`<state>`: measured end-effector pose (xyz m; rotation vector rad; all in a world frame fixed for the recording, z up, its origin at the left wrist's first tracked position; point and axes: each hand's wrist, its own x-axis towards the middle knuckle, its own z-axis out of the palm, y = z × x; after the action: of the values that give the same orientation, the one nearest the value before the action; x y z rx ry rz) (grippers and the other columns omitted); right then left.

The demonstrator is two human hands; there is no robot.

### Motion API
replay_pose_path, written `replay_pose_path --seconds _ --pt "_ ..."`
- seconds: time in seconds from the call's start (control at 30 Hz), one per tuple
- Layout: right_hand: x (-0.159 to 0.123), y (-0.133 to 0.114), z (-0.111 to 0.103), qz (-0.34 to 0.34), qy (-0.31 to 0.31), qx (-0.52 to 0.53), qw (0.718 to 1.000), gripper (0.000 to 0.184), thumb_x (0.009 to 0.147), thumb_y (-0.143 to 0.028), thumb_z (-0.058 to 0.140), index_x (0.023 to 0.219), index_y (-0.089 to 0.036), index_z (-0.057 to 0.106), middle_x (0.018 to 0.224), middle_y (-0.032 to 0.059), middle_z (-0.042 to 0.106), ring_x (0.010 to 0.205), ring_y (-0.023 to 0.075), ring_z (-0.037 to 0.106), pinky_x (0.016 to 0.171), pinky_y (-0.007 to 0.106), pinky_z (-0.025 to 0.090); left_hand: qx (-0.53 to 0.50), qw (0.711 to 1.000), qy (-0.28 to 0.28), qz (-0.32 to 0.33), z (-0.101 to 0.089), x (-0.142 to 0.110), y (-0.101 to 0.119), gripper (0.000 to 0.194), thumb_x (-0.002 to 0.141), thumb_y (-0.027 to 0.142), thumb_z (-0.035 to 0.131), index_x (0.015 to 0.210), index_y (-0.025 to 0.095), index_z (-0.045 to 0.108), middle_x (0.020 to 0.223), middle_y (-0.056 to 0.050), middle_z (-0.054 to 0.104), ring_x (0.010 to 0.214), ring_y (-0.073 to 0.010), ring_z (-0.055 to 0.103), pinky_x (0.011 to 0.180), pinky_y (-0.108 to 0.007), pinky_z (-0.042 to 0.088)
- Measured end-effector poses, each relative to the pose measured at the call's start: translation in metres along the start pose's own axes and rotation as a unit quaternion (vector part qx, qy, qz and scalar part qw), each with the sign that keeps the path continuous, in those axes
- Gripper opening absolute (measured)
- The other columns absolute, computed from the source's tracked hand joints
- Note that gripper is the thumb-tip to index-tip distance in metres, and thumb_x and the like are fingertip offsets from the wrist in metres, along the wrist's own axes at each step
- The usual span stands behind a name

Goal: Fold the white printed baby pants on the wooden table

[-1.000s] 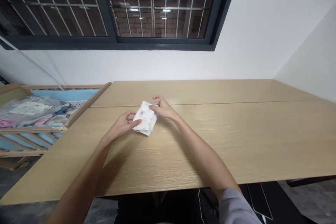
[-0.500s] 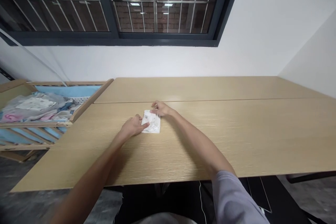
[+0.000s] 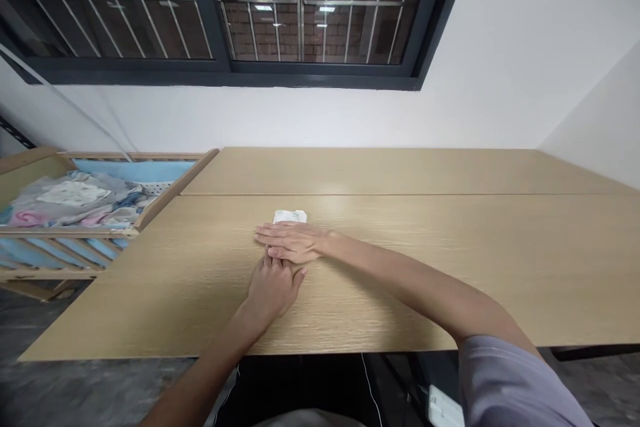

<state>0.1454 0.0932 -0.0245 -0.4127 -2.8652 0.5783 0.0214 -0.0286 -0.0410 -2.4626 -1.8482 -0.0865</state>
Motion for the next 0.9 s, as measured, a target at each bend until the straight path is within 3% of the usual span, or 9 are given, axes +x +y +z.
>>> replay_pose_path --seconds 0.17,0.37,0.57,0.73,0.83,0.9 --pt "-0.004 0.010 0.011 0.022 -0.007 0.067 0.998 0.055 0.105 -0.044 0.037 0.156 -0.023 0.038 0.163 0.0033 0.033 0.153 0.0186 0.024 0.128 0.038 0.012 -0.004 1.000 -0.003 -0.003 0.003 -0.001 -0.004 0.055 0.099 0.039 0.045 0.131 -0.003 0.061 0.135 -0.031 0.060 0.137 -0.0422 0.048 0.110 -0.051 0.041" --pt "-0.008 0.042 -0.009 0.085 0.030 0.072 0.993 0.052 0.103 -0.043 0.046 0.153 -0.028 0.044 0.162 -0.0016 0.033 0.153 0.0188 0.026 0.129 0.041 0.010 -0.039 0.999 0.014 -0.009 0.010 -0.001 -0.010 0.061 0.098 0.036 0.049 0.145 -0.002 0.046 0.151 -0.034 0.041 0.142 -0.0427 0.041 0.111 -0.052 0.041" --pt "-0.006 0.078 -0.008 0.113 0.056 0.048 0.991 0.056 0.104 -0.045 0.044 0.156 -0.028 0.037 0.165 -0.0020 0.026 0.154 0.0186 0.022 0.129 0.038 0.009 -0.016 1.000 0.008 -0.006 0.009 0.000 -0.010 0.058 0.099 0.034 0.044 0.144 -0.003 0.046 0.150 -0.035 0.043 0.140 -0.0416 0.044 0.109 -0.049 0.041" --pt "-0.006 0.082 -0.005 0.142 0.065 0.028 0.987 0.064 0.105 -0.056 0.031 0.160 -0.024 0.029 0.167 0.0004 0.020 0.155 0.0195 0.016 0.128 0.036 0.005 -0.057 0.998 -0.022 -0.006 -0.007 0.008 -0.021 0.048 0.101 0.035 0.040 0.136 0.006 0.055 0.144 -0.027 0.053 0.136 -0.0359 0.050 0.106 -0.045 0.043" --pt "-0.014 0.077 -0.010 0.199 0.133 0.031 0.970 0.070 0.103 -0.062 0.022 0.161 -0.022 0.024 0.168 0.0035 0.017 0.156 0.0218 0.015 0.128 0.039 0.006 -0.133 0.991 -0.030 -0.010 -0.021 0.016 -0.042 0.041 0.102 0.037 0.035 0.125 0.014 0.061 0.130 -0.018 0.065 0.121 -0.0291 0.061 0.101 -0.038 0.045" --pt "-0.021 0.075 -0.013 0.241 0.195 0.037 0.950 0.072 0.103 -0.064 0.021 0.161 -0.022 0.027 0.167 0.0069 0.023 0.155 0.0240 0.019 0.127 0.041 0.012 -0.146 0.988 -0.028 -0.040 -0.030 0.023 -0.056 0.040 0.103 0.036 0.032 0.121 0.016 0.062 0.125 -0.015 0.068 0.117 -0.0258 0.063 0.099 -0.034 0.045"
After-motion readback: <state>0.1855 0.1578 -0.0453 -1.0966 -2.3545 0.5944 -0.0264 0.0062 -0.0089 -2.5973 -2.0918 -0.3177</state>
